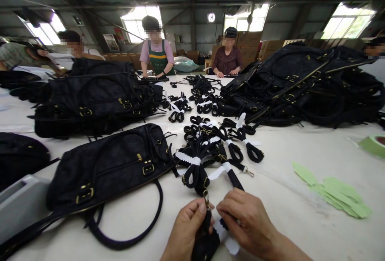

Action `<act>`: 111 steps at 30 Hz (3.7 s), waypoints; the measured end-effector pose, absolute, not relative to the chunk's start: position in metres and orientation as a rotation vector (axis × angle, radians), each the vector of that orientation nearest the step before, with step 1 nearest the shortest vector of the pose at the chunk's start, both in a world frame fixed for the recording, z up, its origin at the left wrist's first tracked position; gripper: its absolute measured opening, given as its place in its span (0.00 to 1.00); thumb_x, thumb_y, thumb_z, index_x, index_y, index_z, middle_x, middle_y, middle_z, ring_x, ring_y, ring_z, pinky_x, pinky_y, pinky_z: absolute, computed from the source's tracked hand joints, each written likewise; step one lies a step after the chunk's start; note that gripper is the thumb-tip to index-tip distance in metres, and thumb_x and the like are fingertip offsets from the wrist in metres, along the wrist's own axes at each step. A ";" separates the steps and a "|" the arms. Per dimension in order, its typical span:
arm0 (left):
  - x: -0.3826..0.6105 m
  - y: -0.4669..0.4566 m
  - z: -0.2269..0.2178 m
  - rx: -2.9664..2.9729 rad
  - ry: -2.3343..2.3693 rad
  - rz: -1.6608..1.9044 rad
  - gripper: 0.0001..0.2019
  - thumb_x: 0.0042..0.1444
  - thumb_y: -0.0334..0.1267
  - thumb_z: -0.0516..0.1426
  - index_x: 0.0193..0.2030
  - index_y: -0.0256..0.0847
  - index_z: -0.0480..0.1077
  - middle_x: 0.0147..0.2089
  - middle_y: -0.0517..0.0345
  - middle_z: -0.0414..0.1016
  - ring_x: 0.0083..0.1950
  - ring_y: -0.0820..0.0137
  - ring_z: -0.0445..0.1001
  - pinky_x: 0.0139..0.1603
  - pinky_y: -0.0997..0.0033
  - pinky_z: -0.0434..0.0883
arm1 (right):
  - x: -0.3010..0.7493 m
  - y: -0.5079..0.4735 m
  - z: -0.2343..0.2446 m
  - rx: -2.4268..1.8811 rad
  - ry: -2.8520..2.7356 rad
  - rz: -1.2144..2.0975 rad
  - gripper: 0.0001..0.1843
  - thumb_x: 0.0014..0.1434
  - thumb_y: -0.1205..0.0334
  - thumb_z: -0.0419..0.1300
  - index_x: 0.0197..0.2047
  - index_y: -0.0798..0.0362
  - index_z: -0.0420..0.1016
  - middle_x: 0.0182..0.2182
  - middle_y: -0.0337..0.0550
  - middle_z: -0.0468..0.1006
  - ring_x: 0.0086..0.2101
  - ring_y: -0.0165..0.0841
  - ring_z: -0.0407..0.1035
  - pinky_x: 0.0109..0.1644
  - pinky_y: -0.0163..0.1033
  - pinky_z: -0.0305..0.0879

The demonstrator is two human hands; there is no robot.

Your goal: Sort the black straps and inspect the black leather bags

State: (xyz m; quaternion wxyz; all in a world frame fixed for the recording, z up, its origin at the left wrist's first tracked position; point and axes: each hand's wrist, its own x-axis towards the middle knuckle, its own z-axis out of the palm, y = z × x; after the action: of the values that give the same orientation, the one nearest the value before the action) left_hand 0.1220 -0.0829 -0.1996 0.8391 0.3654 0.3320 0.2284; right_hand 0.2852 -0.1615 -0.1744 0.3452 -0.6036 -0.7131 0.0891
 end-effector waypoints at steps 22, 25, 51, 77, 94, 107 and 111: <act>0.115 -0.074 -0.192 1.217 0.907 0.652 0.18 0.52 0.55 0.60 0.30 0.40 0.73 0.36 0.55 0.76 0.39 0.67 0.70 0.41 0.73 0.67 | 0.298 -0.162 -0.165 -1.617 -1.994 0.002 0.13 0.66 0.66 0.48 0.37 0.51 0.73 0.27 0.41 0.70 0.28 0.34 0.62 0.31 0.39 0.52; 0.108 -0.067 -0.189 1.230 1.013 0.739 0.18 0.52 0.55 0.60 0.30 0.40 0.73 0.47 0.55 0.75 0.43 0.66 0.69 0.49 0.71 0.65 | 0.324 -0.166 -0.152 -1.657 -1.899 0.277 0.10 0.66 0.65 0.51 0.38 0.49 0.74 0.31 0.41 0.72 0.32 0.33 0.65 0.34 0.37 0.58; 0.114 -0.049 -0.186 1.434 0.862 0.724 0.16 0.56 0.51 0.56 0.30 0.39 0.70 0.26 0.62 0.69 0.31 0.70 0.66 0.37 0.71 0.63 | 0.305 -0.182 -0.159 -1.665 -1.449 0.374 0.08 0.64 0.61 0.56 0.33 0.51 0.72 0.28 0.38 0.72 0.29 0.31 0.66 0.31 0.33 0.63; 0.117 -0.048 -0.198 1.224 0.797 0.810 0.15 0.57 0.48 0.57 0.31 0.37 0.70 0.28 0.59 0.72 0.31 0.72 0.66 0.34 0.74 0.64 | 0.288 -0.191 -0.178 -1.416 -2.298 -0.452 0.22 0.63 0.77 0.45 0.51 0.54 0.74 0.47 0.54 0.76 0.42 0.39 0.73 0.38 0.41 0.75; 0.119 -0.047 -0.202 1.283 0.820 0.847 0.16 0.58 0.49 0.55 0.29 0.37 0.69 0.25 0.60 0.68 0.28 0.73 0.63 0.31 0.74 0.62 | 0.250 -0.179 -0.168 -1.109 -2.515 -0.090 0.12 0.68 0.68 0.47 0.38 0.54 0.71 0.28 0.41 0.76 0.23 0.31 0.68 0.25 0.34 0.64; 0.089 -0.038 -0.157 1.831 0.836 1.150 0.10 0.61 0.45 0.55 0.33 0.44 0.71 0.35 0.58 0.73 0.40 0.66 0.71 0.43 0.71 0.65 | 0.247 -0.103 -0.170 -1.263 -1.329 0.643 0.20 0.65 0.47 0.53 0.36 0.55 0.75 0.24 0.42 0.75 0.23 0.29 0.67 0.28 0.33 0.66; 0.081 -0.032 -0.128 2.112 0.758 1.140 0.07 0.61 0.40 0.55 0.32 0.45 0.71 0.38 0.57 0.74 0.42 0.66 0.73 0.45 0.71 0.68 | 0.243 -0.102 -0.164 -1.287 -1.377 0.431 0.17 0.67 0.52 0.51 0.39 0.51 0.78 0.34 0.44 0.75 0.36 0.34 0.70 0.40 0.37 0.67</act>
State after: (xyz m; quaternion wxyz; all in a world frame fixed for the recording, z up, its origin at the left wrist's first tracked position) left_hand 0.0809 -0.0321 -0.1280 0.3076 0.7985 0.2865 0.4310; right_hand 0.2427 -0.1022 -0.1636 0.5681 -0.5477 -0.5862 0.1834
